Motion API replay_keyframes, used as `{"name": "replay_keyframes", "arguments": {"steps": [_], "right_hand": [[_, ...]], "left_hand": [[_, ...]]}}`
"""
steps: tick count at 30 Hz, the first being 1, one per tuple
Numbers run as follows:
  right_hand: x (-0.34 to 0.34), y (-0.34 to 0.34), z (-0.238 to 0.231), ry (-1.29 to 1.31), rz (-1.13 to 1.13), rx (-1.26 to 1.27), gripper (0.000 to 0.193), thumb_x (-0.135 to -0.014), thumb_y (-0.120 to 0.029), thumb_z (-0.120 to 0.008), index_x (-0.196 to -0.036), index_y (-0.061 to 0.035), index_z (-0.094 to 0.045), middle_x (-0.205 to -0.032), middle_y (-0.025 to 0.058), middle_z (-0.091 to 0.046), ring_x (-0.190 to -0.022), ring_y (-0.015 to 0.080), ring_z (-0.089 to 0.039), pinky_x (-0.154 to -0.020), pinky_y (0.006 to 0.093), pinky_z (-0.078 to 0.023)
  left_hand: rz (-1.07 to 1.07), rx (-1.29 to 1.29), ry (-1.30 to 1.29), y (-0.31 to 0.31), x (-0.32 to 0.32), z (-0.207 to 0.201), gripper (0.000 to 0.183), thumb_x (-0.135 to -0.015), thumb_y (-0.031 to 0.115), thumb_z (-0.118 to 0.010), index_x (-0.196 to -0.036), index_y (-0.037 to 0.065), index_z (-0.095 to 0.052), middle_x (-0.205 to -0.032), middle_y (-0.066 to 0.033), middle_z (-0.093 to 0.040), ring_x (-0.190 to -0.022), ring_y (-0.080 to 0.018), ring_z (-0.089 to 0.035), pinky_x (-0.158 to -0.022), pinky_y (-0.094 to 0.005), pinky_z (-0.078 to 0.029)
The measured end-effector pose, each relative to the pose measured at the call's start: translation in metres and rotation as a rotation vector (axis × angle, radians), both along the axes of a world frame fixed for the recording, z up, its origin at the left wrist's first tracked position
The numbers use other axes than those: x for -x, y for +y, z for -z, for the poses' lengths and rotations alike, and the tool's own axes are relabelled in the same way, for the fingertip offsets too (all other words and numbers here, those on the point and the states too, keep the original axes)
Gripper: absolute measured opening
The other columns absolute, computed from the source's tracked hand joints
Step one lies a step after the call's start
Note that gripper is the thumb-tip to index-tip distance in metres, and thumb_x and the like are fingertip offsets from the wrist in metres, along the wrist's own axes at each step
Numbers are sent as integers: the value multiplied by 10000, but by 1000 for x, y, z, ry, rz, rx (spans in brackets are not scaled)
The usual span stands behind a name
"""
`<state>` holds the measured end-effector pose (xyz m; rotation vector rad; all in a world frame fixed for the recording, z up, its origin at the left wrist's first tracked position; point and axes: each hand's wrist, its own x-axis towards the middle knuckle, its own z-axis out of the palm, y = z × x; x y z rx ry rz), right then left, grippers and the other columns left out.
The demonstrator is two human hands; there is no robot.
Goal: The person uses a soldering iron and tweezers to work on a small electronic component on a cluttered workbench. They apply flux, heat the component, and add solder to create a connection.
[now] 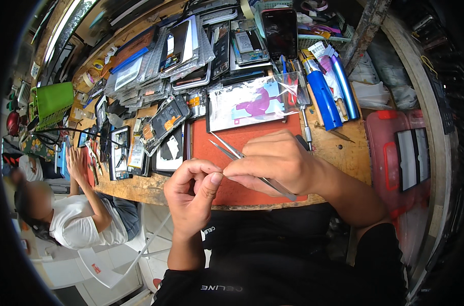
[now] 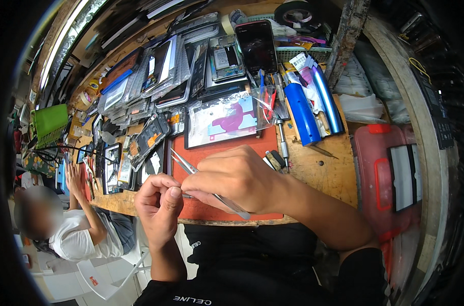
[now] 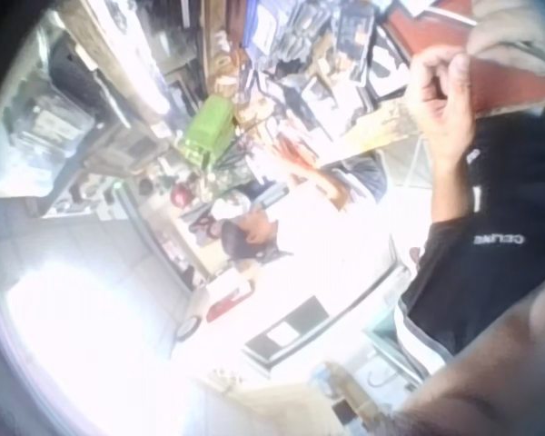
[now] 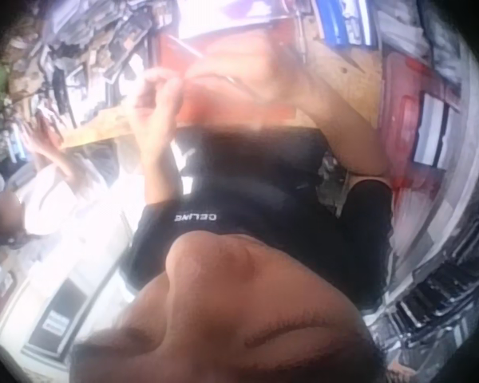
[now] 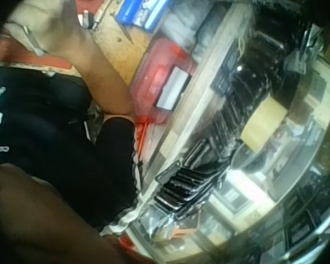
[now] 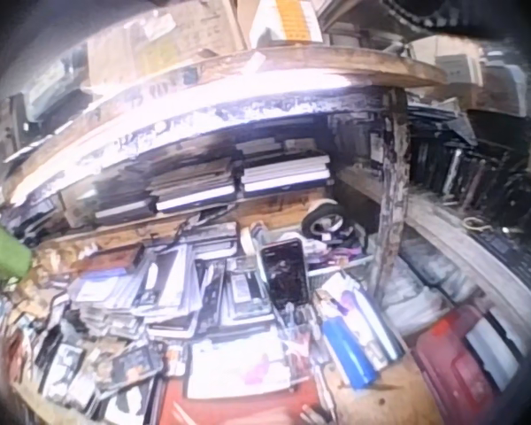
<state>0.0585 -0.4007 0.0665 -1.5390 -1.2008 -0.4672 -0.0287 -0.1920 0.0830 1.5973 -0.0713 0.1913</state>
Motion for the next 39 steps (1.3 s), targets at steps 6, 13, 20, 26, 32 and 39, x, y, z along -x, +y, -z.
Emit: {"name": "replay_keyframes", "arguments": {"steps": [6, 13, 20, 26, 32, 39], "right_hand": [[-1, 0, 1, -10, -6, -7, 275, -775, 11, -886, -1017, -26, -761, -719, 71, -599, -585, 230, -613, -508, 369, -447], [-1, 1, 1, -18, -16, 7, 279, -781, 20, -877, -1029, -24, -758, -721, 74, -599, -583, 237, -610, -511, 372, -453], [0, -1, -1, 70, -44, -28, 275, -811, 27, -854, -1066, -6, -757, -763, 85, -659, -623, 224, -658, -528, 343, -481], [10, -6, -7, 590, -265, -34, 156, -929, -49, -782, -1069, 8, -743, -835, 48, -728, -726, 112, -688, -634, 285, -535], [8, -2, -2, 740, -380, -91, 122, -987, -54, -731, -1086, 17, -722, -949, 33, -735, -884, 50, -661, -763, 249, -532], [9, -3, 1, 975, -412, -42, 128, -1004, -39, -716, -1119, 16, -726, -1019, 36, -738, -951, 77, -655, -861, 278, -538]], "left_hand": [[-18, -15, -12, -3, 1, 2, 88, -987, -7, -778, -1058, -19, -729, -768, 74, -550, -654, 3, -405, -587, -192, -346], [-23, -28, 5, -2, 4, 1, 86, -981, -12, -780, -1049, -23, -730, -782, 64, -561, -665, 1, -400, -596, -191, -351], [-102, -141, -248, -2, 1, 12, 113, -937, -36, -808, -1030, -17, -748, -767, 26, -559, -632, -38, -401, -584, -229, -357], [-162, -497, -691, -2, -7, 17, 218, -843, -65, -861, -1040, 6, -798, -727, -12, -520, -593, -124, -483, -536, -283, -370], [-201, -658, -850, -3, -9, 17, 294, -798, -112, -868, -1056, 13, -804, -733, -18, -516, -555, -140, -478, -506, -292, -362], [-272, -467, -593, -12, 0, 22, 210, -874, -46, -838, -1058, 8, -751, -746, 0, -519, -568, -99, -435, -530, -259, -303]]}}
